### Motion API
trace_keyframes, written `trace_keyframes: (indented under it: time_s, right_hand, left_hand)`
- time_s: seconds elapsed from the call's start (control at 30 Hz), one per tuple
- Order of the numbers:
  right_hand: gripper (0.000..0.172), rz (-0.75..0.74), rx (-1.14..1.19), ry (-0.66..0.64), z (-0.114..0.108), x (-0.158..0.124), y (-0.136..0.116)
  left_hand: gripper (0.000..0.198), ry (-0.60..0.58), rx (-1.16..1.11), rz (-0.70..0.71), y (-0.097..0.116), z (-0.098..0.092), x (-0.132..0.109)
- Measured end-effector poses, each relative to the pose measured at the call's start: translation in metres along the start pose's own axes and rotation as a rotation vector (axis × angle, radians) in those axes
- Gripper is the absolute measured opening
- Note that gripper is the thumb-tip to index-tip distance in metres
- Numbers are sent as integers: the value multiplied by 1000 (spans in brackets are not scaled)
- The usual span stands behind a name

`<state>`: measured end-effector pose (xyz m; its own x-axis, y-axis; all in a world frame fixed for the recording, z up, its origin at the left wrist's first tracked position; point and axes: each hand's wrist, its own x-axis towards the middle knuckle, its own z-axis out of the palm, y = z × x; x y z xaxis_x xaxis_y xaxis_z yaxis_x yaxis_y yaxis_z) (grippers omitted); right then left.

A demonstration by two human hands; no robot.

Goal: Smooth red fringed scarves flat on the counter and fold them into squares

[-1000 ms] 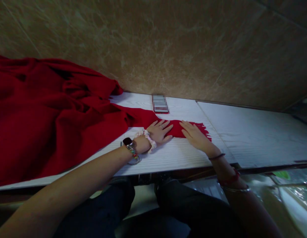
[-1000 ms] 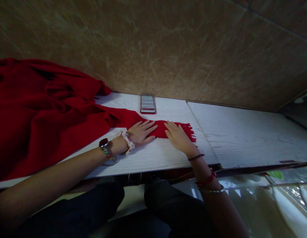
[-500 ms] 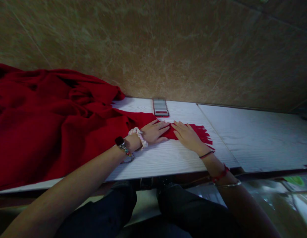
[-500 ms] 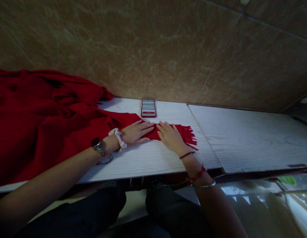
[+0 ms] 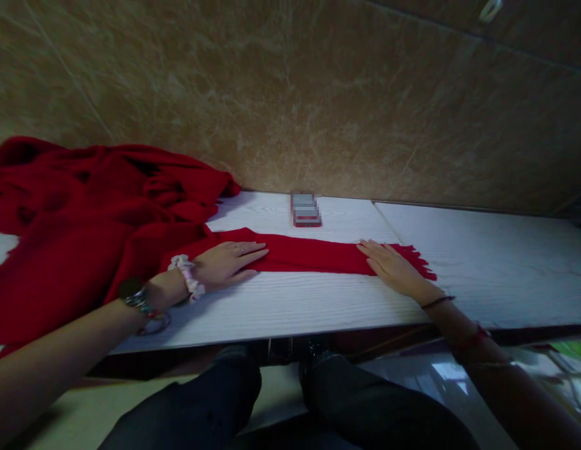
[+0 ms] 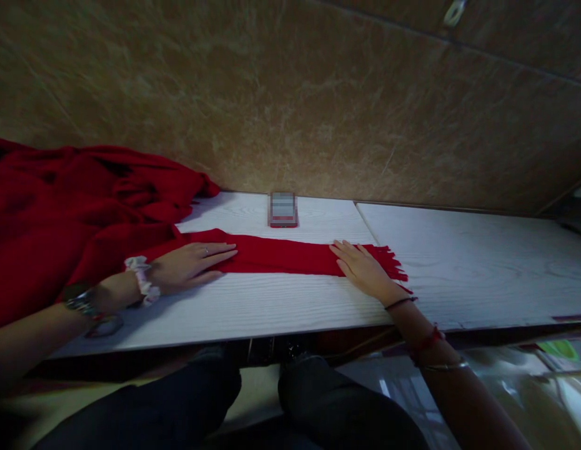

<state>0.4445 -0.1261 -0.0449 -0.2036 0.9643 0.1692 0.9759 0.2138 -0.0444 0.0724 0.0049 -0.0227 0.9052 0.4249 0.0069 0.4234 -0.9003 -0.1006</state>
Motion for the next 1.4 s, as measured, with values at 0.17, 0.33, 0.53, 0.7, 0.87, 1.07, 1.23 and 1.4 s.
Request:
trace_keyframes:
  time_s: [0.17, 0.33, 0.53, 0.7, 0.87, 1.07, 1.23, 1.4]
  right_hand:
    - [42, -12, -33, 34, -4, 9, 3]
    - [41, -59, 76, 124, -14, 23, -34]
    - [43, -302, 158, 90, -4, 62, -101]
    - [42, -303, 172, 66, 16, 73, -114]
    - [42, -309, 190, 57, 24, 69, -109]
    - [42, -313, 259, 79, 26, 69, -108]
    - [40, -279, 297, 119, 24, 70, -107]
    - [38, -309, 161, 136, 20, 65, -96]
  left_hand:
    - [45, 83, 86, -92, 6, -11, 1]
    - [47, 43, 90, -265, -5, -6, 7]
    - [51, 199, 140, -429, -11, -1, -25]
    - [58, 199, 246, -638, -13, 6, -75]
    - [59, 299, 196, -728, -41, 9, -107]
    - [51, 249, 176, -440, -72, 0, -108]
    - [41, 6, 169, -346, -74, -21, -86]
    - [44, 57, 177, -436, -65, -50, -85]
